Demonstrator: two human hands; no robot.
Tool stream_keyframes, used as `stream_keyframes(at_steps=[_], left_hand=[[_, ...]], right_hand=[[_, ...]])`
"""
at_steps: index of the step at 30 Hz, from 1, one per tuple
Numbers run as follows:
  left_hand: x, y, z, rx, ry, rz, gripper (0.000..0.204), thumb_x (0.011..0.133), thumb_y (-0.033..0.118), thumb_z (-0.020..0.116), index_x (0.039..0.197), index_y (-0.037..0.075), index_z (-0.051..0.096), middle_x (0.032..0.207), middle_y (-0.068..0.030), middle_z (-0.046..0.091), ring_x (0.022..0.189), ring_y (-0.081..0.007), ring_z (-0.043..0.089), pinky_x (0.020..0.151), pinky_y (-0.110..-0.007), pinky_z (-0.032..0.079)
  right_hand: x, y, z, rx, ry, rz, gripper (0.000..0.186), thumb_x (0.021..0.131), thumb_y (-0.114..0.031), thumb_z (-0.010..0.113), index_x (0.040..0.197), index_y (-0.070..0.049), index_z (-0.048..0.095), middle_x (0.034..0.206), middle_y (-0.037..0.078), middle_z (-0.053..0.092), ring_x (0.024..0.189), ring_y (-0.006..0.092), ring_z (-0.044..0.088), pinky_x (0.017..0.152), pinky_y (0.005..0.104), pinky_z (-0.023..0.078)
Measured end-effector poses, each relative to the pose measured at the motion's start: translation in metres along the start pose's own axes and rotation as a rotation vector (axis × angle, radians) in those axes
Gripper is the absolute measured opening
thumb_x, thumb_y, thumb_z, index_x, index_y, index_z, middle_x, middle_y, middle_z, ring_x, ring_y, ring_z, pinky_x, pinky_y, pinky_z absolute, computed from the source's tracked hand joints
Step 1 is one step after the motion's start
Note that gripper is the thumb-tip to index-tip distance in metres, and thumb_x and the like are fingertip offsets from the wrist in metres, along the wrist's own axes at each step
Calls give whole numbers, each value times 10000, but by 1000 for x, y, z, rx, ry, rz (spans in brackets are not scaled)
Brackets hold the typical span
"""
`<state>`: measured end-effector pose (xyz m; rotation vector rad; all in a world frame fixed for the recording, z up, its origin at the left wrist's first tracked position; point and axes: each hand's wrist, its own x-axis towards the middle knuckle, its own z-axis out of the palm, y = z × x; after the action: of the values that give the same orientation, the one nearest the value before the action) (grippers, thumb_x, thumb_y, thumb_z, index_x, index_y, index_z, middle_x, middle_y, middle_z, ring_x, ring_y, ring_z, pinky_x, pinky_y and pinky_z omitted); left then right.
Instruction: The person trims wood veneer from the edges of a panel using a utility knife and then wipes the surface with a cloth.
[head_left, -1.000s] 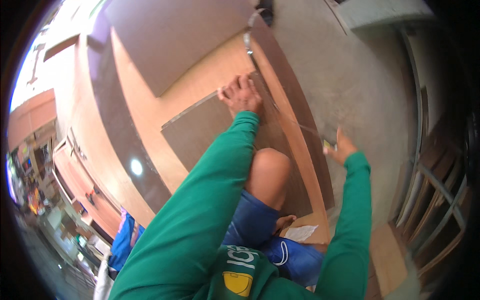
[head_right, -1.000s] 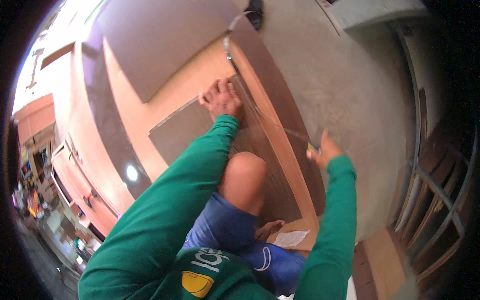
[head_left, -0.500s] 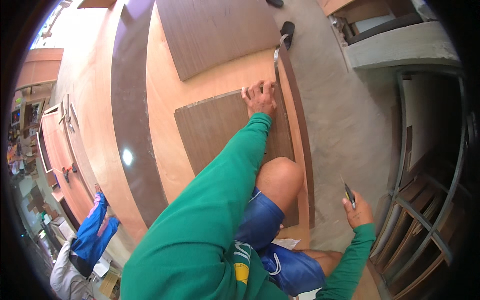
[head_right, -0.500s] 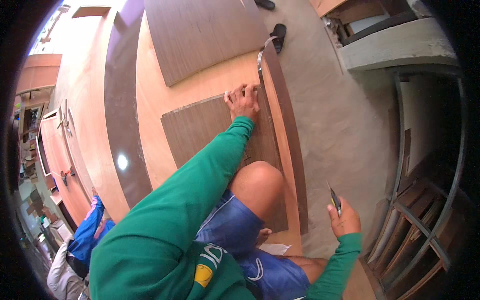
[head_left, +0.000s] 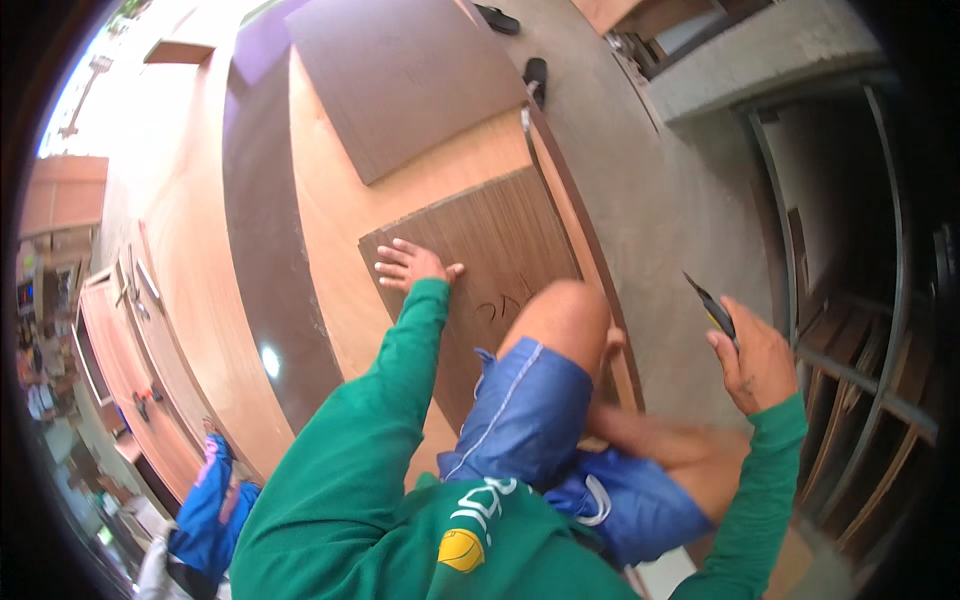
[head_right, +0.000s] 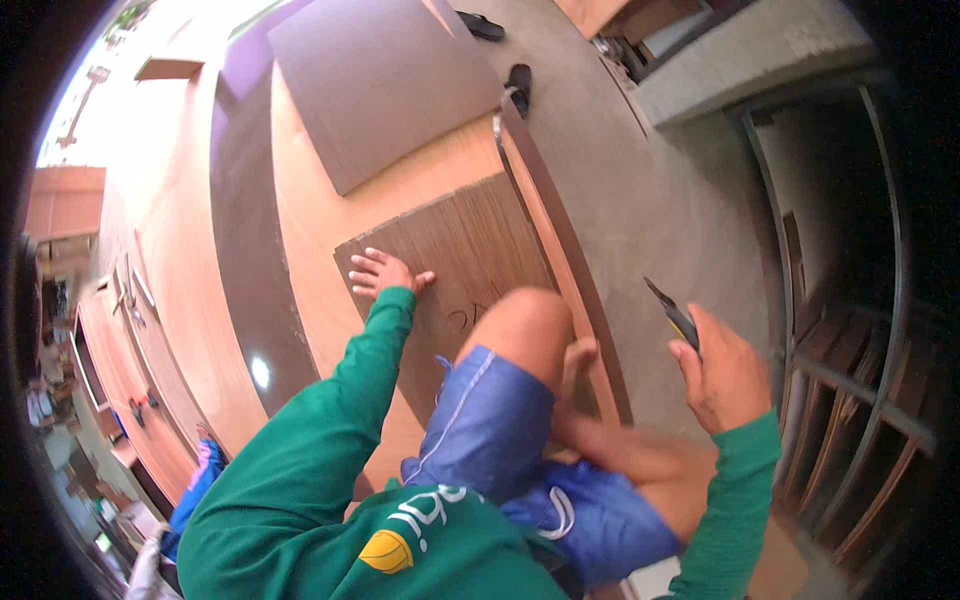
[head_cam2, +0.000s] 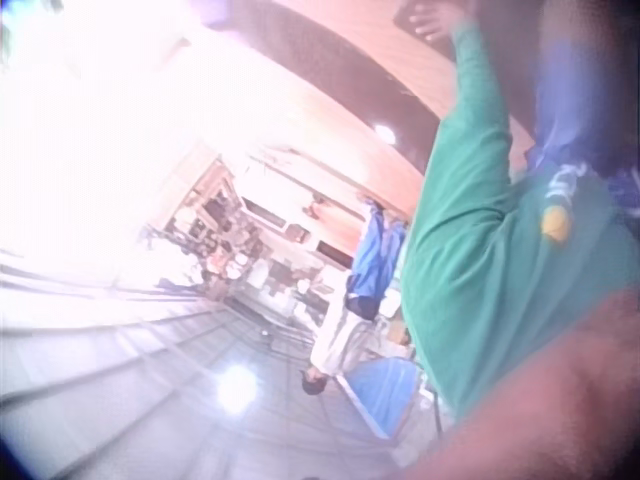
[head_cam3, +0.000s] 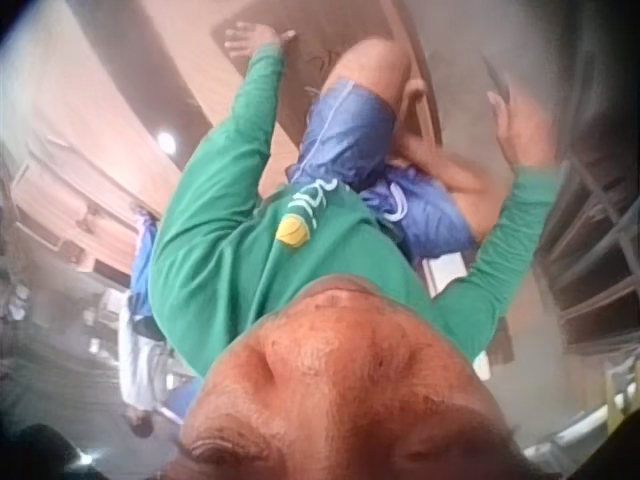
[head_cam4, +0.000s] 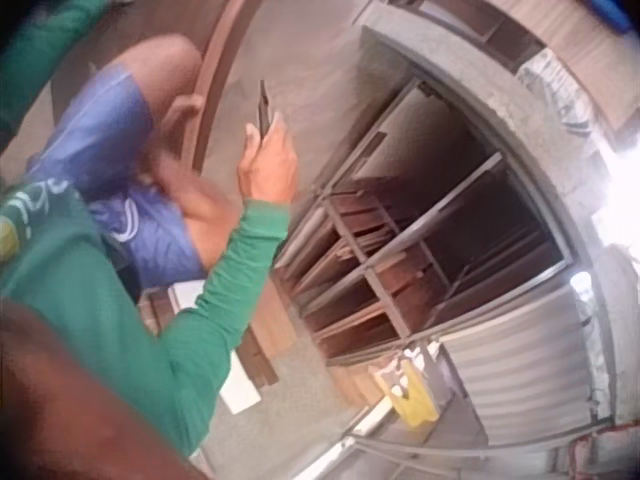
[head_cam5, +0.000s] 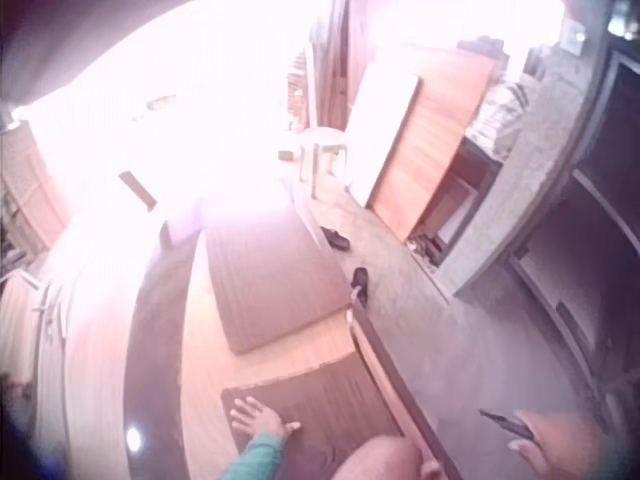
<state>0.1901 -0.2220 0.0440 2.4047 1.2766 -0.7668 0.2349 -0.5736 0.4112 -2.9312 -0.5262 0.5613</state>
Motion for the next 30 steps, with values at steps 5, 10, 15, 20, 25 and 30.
stream_keyframes(at_steps=[5, 10, 15, 20, 25, 30], left_hand=[[16, 25, -12, 195, -227, -157, 1410, 629, 554, 876, 1523, -78, -12, 1571, -361, -47, 1474, -494, -34, 1173, -623, 67], [132, -60, -78, 102, -572, 257, 805, 777, 531, 785, 1372, 47, 543, 1359, -202, 571, 1222, -371, 572, 1003, -602, 439], [120, -114, -158, -468, -178, 66, 363, 869, 429, 721, 906, 69, 710, 838, -50, 733, 795, -223, 694, 733, -429, 553], [78, -159, -176, -258, 510, 95, 274, 911, 338, 697, 808, 85, 668, 722, -38, 695, 717, -196, 683, 630, -393, 555], [58, -144, -157, -1386, 488, -178, 284, 979, 261, 612, 806, 36, 601, 663, -62, 625, 525, -114, 587, 424, -274, 484], [-15, 60, -120, -985, 297, 471, 336, 884, 235, 672, 1160, 52, 613, 1040, -116, 633, 918, -271, 636, 873, -399, 530]], right_hand=[[10, -49, -5, 36, -14, -46, 387, 937, -210, 606, 1258, -1, 550, 1076, 237, 650, 974, 430, 619, 823, 457, 498], [82, -102, 5, 311, 171, -318, 362, 965, -265, 576, 1215, -3, 561, 992, 248, 659, 938, 443, 624, 788, 468, 497], [149, -129, 23, 445, 19, -389, 337, 975, -281, 567, 1152, 5, 563, 869, 226, 646, 816, 395, 638, 726, 441, 486], [220, -154, 41, 450, -13, -513, 345, 960, -302, 587, 1108, 10, 576, 736, 149, 597, 690, 271, 593, 662, 386, 471], [273, -195, 60, 730, 42, -470, 375, 945, -326, 633, 1084, 22, 606, 737, 51, 611, 661, 130, 575, 611, 305, 459], [323, -191, 86, 1191, 190, -300, 349, 964, -331, 632, 1059, 4, 609, 729, 0, 600, 563, 47, 521, 511, 225, 443]])
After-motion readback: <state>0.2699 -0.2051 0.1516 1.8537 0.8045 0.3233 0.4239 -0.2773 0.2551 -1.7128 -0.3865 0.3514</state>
